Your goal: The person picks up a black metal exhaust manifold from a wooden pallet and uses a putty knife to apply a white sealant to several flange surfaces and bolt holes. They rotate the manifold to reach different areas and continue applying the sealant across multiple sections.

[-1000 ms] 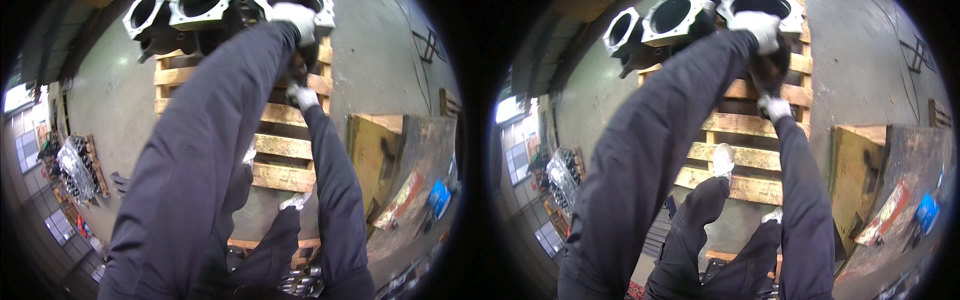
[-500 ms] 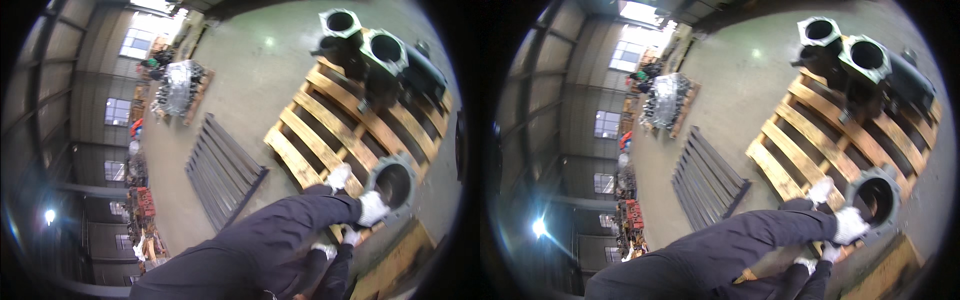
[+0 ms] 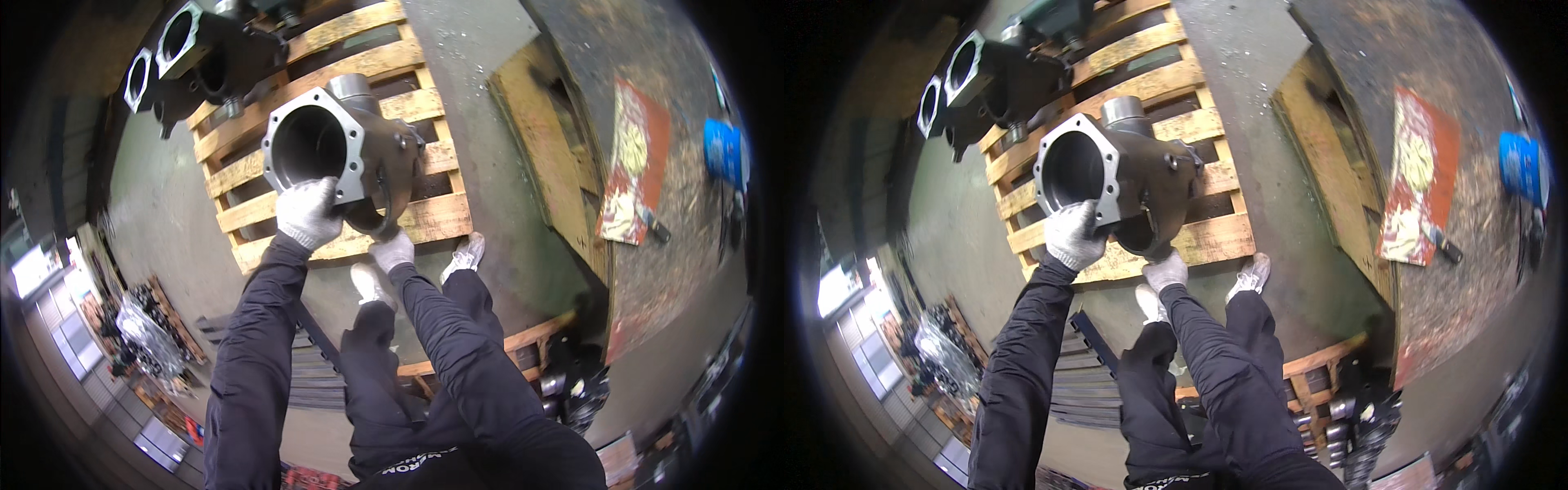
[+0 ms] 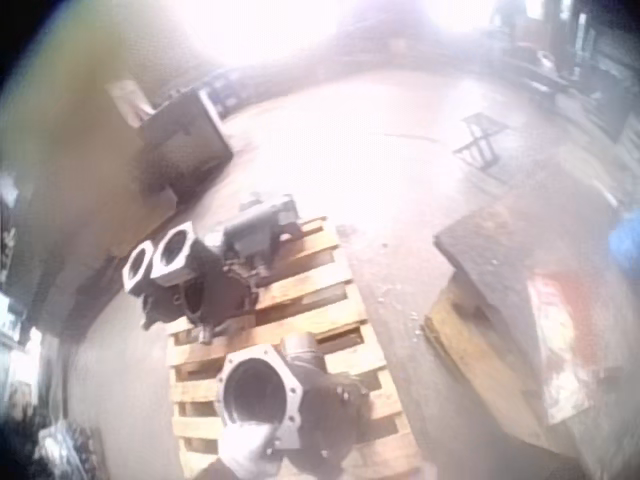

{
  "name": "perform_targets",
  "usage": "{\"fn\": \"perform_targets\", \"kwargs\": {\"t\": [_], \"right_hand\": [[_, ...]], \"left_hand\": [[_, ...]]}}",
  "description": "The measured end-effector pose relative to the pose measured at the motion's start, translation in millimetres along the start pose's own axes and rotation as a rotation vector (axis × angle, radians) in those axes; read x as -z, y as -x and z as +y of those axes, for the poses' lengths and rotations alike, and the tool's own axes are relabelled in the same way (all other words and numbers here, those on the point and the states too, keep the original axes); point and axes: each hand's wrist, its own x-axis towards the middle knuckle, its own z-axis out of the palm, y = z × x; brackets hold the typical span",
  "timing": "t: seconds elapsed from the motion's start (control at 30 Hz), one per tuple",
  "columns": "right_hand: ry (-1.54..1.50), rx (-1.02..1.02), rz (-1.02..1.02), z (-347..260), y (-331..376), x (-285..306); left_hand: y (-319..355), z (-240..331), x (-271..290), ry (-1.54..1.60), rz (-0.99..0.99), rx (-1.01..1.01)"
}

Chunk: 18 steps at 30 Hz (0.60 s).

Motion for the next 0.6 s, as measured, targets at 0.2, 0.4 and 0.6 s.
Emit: {"fn": "perform_targets", "kwargs": {"t": [0.2, 0.4, 0.6], "right_hand": [[-0.094, -0.019, -0.003, 5.6, 6.3, -9.7], [0.001, -0.077, 0.109, 8.7, 13.8, -21.6], [0.095, -0.092, 0.038, 38.4, 58.4, 7.3]], "left_hand": [[3.2, 6.2, -1.4, -0.047, -0.016, -0.048], [55.8, -6.3, -6.7, -0.046, 0.007, 0.029], [95.4, 10.2, -7.3, 0.206, -0.012, 0.278]]}}
